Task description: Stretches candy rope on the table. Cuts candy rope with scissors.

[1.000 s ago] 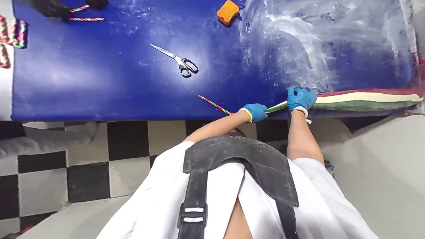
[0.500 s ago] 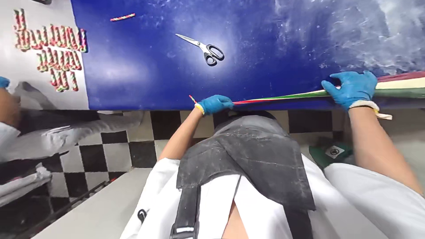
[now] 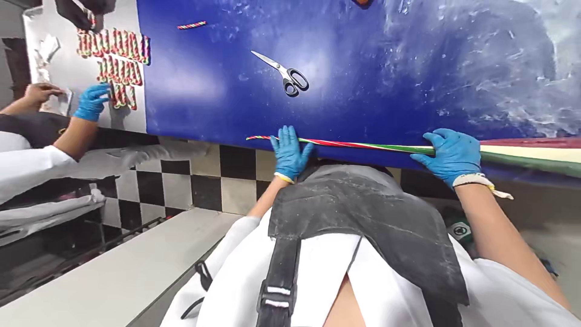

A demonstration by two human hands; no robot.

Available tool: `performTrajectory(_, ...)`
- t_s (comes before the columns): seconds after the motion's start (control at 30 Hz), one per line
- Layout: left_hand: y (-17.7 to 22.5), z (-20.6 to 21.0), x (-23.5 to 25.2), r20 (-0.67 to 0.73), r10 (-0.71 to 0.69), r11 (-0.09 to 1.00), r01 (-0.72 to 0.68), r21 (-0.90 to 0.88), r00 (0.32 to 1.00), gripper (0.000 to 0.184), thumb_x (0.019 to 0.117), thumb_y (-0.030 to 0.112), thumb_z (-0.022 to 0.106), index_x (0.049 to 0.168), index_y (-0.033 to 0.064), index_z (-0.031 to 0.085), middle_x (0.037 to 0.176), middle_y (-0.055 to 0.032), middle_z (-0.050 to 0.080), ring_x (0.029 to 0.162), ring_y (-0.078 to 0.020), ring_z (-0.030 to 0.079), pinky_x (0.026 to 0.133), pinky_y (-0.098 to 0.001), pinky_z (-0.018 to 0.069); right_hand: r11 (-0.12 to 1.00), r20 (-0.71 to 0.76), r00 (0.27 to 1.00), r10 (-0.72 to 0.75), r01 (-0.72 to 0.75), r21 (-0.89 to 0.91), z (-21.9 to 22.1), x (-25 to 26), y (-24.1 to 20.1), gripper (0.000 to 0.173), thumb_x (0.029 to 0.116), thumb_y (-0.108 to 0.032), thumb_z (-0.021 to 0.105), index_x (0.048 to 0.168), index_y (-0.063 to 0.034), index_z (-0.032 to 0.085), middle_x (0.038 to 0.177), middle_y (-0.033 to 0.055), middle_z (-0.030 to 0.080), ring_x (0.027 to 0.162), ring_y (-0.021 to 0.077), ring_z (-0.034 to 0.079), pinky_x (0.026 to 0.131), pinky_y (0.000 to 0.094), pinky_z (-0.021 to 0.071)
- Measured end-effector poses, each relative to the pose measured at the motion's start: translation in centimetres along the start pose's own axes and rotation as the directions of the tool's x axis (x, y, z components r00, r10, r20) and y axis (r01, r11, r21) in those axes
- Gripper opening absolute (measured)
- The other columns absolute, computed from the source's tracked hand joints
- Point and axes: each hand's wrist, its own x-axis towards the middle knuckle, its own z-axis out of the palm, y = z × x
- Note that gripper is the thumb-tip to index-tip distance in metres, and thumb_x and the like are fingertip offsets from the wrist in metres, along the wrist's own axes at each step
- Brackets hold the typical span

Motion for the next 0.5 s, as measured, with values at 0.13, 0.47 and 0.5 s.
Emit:
performTrajectory(0.13,4.7,2.0,6.0,-0.024,-0.194,0.977,0.196,0.082,0.981,0.099,0.0971,0.072,0.029,0.16,-0.0038,0.026,0.164,-0.0338,0.022,0.155,-0.0516,0.015,0.123,-0.0694,0.0045,0.999,0.0,1.0,-0.022,0.022,0.04,0.1,-0.1,0.0,0.068,0.0851,-0.061,0.072,0.134,-0.0156,0.065,0.139,0.0198,0.061,0.128,0.0442,0.057,0.105,0.067,0.0411)
performTrajectory(0.47,6.7,1.3,21.4,-0.221,-0.235,0.972,0.231,-0.045,0.947,0.093,0.0978,0.07,0.033,0.165,0.0063,0.018,0.17,-0.0254,0.012,0.158,-0.0437,0.007,0.121,-0.0722,0.0013,0.997,0.067,0.997,0.036,-0.041,0.073,-1.0,0.3,-3.0,0.044,0.0919,-0.046,0.072,0.122,-0.0144,0.071,0.128,0.0209,0.066,0.12,0.0447,0.061,0.099,0.0673,0.045)
performTrajectory(0.5,7.8,0.9,21.3,-0.249,-0.144,0.989,0.128,-0.078,0.958,0.089,0.0996,0.066,0.036,0.163,0.0043,0.023,0.169,-0.0249,0.019,0.158,-0.0427,0.013,0.123,-0.0694,0.0038,0.997,0.082,0.996,0.039,-0.045,0.068,-1.2,0.4,-3.2,0.041,0.0929,-0.044,0.072,0.12,-0.0123,0.072,0.127,0.0219,0.066,0.118,0.0456,0.061,0.097,0.0676,0.0454)
